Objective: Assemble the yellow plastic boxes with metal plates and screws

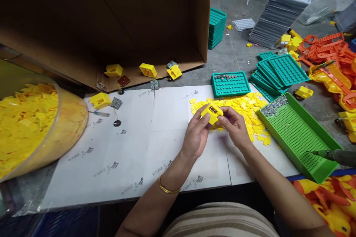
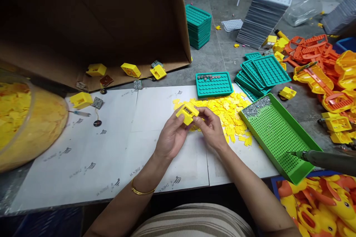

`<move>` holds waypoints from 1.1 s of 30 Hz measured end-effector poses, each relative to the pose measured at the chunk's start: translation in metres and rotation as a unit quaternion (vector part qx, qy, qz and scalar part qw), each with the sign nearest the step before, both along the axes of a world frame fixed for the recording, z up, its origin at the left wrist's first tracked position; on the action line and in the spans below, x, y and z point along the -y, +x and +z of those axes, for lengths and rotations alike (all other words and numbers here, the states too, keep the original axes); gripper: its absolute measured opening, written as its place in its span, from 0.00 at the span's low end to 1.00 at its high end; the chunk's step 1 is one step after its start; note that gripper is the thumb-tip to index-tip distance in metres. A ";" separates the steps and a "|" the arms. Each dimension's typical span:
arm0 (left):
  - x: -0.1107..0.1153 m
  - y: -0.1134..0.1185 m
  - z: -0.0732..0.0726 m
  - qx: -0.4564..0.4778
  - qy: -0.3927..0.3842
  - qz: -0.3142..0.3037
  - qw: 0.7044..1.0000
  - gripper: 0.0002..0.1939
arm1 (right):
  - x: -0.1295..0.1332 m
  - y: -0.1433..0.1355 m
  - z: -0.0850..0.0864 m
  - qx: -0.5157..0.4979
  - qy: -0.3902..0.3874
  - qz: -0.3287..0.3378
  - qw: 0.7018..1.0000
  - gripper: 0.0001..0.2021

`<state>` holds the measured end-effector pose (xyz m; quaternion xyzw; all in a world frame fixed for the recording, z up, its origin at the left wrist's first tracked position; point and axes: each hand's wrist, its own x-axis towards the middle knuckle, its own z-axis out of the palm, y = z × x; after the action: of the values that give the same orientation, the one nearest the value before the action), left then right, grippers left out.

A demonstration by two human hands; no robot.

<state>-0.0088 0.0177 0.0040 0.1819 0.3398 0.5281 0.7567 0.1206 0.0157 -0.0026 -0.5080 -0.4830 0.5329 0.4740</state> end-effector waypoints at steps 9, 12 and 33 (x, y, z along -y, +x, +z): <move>-0.004 -0.007 0.003 -0.080 -0.017 -0.052 0.995 0.18 | -0.009 0.039 0.014 0.331 0.211 0.065 0.918 0.12; -0.009 -0.011 0.004 -0.045 -0.022 -0.024 0.998 0.18 | -0.003 0.041 0.011 0.394 0.220 0.045 0.891 0.10; -0.010 -0.009 -0.003 -0.048 -0.071 -0.035 0.996 0.20 | -0.020 0.050 0.021 0.516 0.175 0.323 0.774 0.06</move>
<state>-0.0182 0.0282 0.0007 0.1644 0.4058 0.4664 0.7686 0.1705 0.0354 0.0180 -0.4289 -0.8757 0.2193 0.0340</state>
